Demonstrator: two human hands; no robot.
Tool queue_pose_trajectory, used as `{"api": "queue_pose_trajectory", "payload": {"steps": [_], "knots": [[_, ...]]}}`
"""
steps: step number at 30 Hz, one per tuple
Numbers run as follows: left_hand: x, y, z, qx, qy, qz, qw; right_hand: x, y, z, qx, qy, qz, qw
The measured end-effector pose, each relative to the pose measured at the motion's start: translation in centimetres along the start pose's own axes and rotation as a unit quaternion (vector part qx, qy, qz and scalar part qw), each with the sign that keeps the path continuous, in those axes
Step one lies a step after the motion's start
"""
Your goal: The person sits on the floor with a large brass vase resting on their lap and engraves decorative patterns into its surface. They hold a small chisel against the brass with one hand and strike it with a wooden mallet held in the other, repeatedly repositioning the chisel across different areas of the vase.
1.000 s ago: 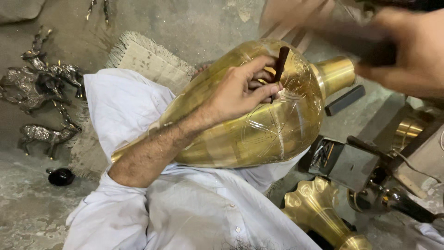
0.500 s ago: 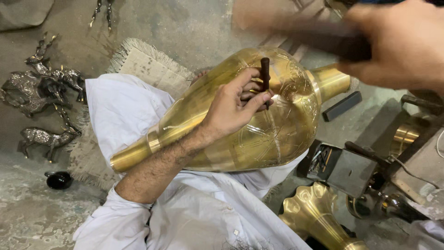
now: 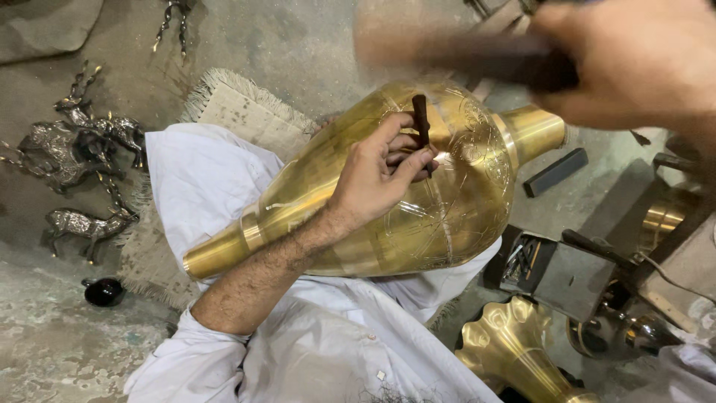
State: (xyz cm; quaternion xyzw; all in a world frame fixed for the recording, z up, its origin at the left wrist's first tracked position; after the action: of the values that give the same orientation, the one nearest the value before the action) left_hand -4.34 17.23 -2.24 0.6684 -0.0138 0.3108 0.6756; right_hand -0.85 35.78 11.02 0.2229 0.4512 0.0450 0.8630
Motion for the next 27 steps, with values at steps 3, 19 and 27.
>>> {"api": "queue_pose_trajectory", "payload": {"steps": [3, 19, 27], "knots": [[0.1, 0.2, 0.2, 0.007, -0.002, 0.014, 1.000, -0.2, 0.7, 0.0, 0.022, 0.029, -0.104, 0.994], [1.1, 0.9, 0.9, 0.023, -0.013, 0.045, 0.999, -0.5, 0.9, 0.6, 0.004, 0.098, -0.192, 0.976], [1.4, 0.8, 1.2, 0.012, -0.007, 0.025, 1.000, -1.0, 1.0, 1.4, 0.054, 0.051, -0.175, 0.982]]}}
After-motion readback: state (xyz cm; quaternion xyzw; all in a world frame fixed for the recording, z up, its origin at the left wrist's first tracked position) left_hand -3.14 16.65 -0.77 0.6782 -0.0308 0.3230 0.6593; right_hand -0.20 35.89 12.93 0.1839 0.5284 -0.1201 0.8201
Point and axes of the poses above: each hand's wrist, its own z-axis away from the middle knuckle, its own x-axis out of the palm, y = z × x, the point moved 10 cm from there along -z, towards the middle knuckle, and after that the axes turned 8 degrees about z, right-handed, at the moved point
